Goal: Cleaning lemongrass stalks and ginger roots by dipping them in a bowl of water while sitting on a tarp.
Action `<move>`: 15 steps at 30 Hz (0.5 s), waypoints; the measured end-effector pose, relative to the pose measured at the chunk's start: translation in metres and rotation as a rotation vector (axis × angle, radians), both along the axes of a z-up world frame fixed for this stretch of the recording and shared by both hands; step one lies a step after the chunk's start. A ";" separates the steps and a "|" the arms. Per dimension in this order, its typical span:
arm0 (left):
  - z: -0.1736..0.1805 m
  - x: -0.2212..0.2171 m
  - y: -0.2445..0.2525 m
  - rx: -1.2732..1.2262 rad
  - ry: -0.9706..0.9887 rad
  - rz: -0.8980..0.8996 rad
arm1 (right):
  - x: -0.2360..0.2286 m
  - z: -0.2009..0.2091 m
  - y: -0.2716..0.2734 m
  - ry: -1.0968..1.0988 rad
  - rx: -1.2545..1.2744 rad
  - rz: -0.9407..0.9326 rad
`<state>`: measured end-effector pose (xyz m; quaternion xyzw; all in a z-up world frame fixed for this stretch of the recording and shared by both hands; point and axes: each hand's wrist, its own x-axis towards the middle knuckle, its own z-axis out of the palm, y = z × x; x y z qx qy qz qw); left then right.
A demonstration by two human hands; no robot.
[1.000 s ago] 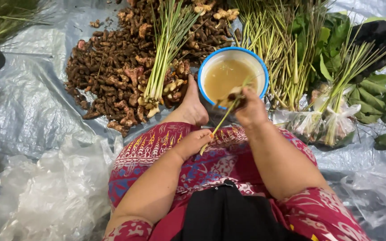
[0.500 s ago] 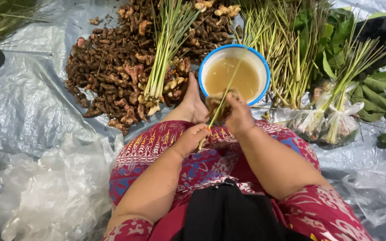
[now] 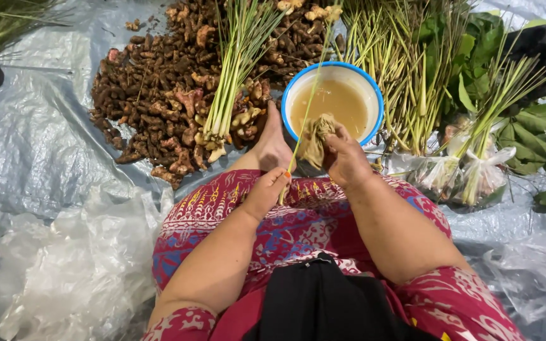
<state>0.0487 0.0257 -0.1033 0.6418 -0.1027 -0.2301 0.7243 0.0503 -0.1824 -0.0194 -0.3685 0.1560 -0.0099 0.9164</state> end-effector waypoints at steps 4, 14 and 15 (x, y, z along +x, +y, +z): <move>-0.001 0.002 0.000 0.044 -0.047 -0.033 | -0.006 0.029 0.008 -0.014 0.021 0.011; 0.029 0.000 -0.004 0.303 -0.216 0.015 | -0.006 -0.001 0.018 -0.025 0.128 0.245; 0.031 -0.001 -0.005 0.311 -0.212 0.031 | -0.007 -0.005 0.021 -0.015 0.153 0.285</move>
